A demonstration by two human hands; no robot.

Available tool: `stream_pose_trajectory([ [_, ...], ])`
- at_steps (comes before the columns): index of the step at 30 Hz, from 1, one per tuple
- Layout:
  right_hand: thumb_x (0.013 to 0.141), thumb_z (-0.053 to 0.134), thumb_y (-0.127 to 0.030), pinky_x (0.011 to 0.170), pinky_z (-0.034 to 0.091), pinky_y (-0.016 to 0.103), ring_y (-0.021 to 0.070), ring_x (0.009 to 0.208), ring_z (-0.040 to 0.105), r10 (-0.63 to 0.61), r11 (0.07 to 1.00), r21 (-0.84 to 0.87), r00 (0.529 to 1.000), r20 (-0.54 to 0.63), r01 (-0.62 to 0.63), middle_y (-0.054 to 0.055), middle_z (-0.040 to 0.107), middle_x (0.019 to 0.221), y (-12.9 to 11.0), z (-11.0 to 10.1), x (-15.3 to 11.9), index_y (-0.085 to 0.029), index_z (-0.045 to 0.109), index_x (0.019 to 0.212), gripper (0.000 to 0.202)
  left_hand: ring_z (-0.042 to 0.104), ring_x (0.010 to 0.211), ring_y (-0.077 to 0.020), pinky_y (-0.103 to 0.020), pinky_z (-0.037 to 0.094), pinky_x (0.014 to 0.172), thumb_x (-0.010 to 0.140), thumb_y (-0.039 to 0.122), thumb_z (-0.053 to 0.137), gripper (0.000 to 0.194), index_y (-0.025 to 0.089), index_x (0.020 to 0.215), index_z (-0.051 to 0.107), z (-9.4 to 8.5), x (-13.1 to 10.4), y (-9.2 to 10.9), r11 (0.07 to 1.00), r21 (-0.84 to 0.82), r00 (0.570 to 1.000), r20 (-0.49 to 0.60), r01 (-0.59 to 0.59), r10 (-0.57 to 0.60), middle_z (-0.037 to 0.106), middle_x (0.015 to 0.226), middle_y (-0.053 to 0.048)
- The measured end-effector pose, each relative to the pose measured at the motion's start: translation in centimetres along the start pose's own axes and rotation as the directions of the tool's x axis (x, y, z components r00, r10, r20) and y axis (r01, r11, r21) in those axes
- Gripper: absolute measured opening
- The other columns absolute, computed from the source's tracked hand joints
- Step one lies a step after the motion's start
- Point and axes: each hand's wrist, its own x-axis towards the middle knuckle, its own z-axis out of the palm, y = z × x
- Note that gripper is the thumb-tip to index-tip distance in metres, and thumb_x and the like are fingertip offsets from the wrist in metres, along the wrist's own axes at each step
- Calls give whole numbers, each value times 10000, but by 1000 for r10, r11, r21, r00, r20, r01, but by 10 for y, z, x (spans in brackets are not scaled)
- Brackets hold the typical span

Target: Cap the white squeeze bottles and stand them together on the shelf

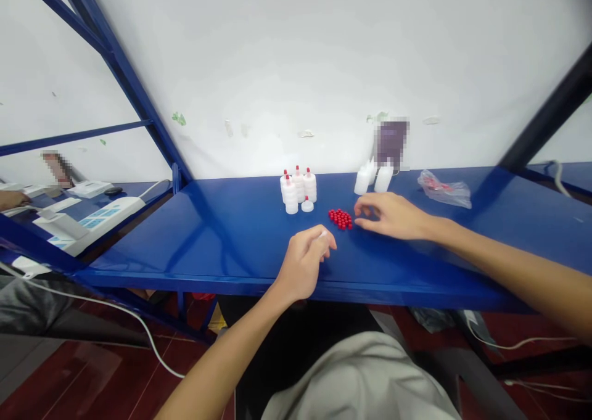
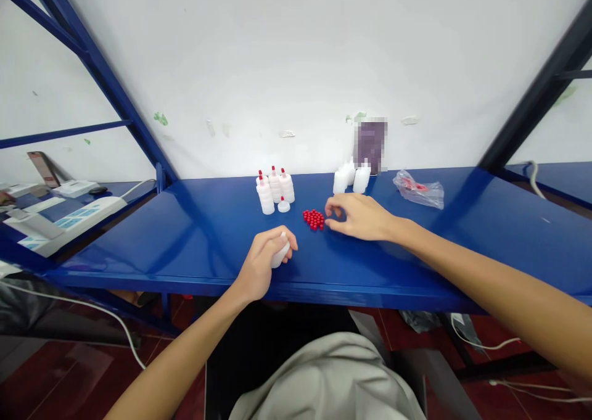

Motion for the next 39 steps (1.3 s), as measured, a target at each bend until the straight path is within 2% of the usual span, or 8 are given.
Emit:
stream_pose_trajectory([
  [6,895,538,-348,614,341,278,174,702,572,-77,997,13,994,77,76,14,647,809,-10,8,-7,-241,635,933,149,497,609,-133,-254,383,606,954,373,396,423,155,657,603,2,2,-1,999,-44,1000,-19,22,-22,537,618,-12],
  [10,879,578,-324,601,357,278,150,636,532,-60,987,154,996,62,50,1,627,743,-21,5,-5,-223,637,875,117,482,586,-130,-266,361,605,961,416,408,469,153,622,598,2,2,-2,999,-31,999,3,37,-37,515,576,-10],
  [14,887,617,-399,564,384,261,120,576,476,-29,859,508,997,-68,60,-23,569,677,-55,-4,-9,-204,638,906,196,457,566,-125,-272,340,593,955,440,422,480,153,601,575,0,1,-2,999,-36,1000,12,27,-26,485,554,-5],
  [19,895,621,-355,517,373,243,102,549,442,-117,729,676,993,-28,105,-31,553,635,-90,-10,-12,-188,643,889,168,464,572,-128,-268,350,587,944,484,444,497,151,595,565,0,0,-5,997,-69,1000,18,21,-20,499,567,-12],
  [28,871,631,-277,511,379,233,88,542,433,-137,696,712,991,3,94,-40,539,623,-93,3,-18,-175,640,865,103,476,566,-118,-255,361,579,884,376,494,382,140,592,564,-3,-1,-9,998,-59,997,72,-9,13,528,569,-8],
  [34,856,625,-238,507,381,222,82,538,444,-189,685,699,977,-101,205,-44,542,616,-102,4,-9,-168,644,867,74,431,509,-103,-237,338,506,879,390,474,360,154,614,534,-1,-2,-9,983,-171,997,-36,-69,63,484,538,7],
  [37,839,643,-272,528,405,236,95,552,488,-82,709,683,983,-167,175,-29,571,629,-95,-8,17,-158,646,877,121,455,505,-110,-228,363,499,916,457,405,338,166,881,573,-1,4,-8,950,-312,991,-134,-23,-20,527,605,19],
  [39,826,646,-271,542,404,249,105,569,512,42,767,628,968,-249,128,-13,593,650,-85,-15,42,-148,662,869,131,465,494,-108,-223,361,493,903,409,386,296,170,907,560,-2,8,-8,937,-346,982,-155,45,-104,538,618,19],
])
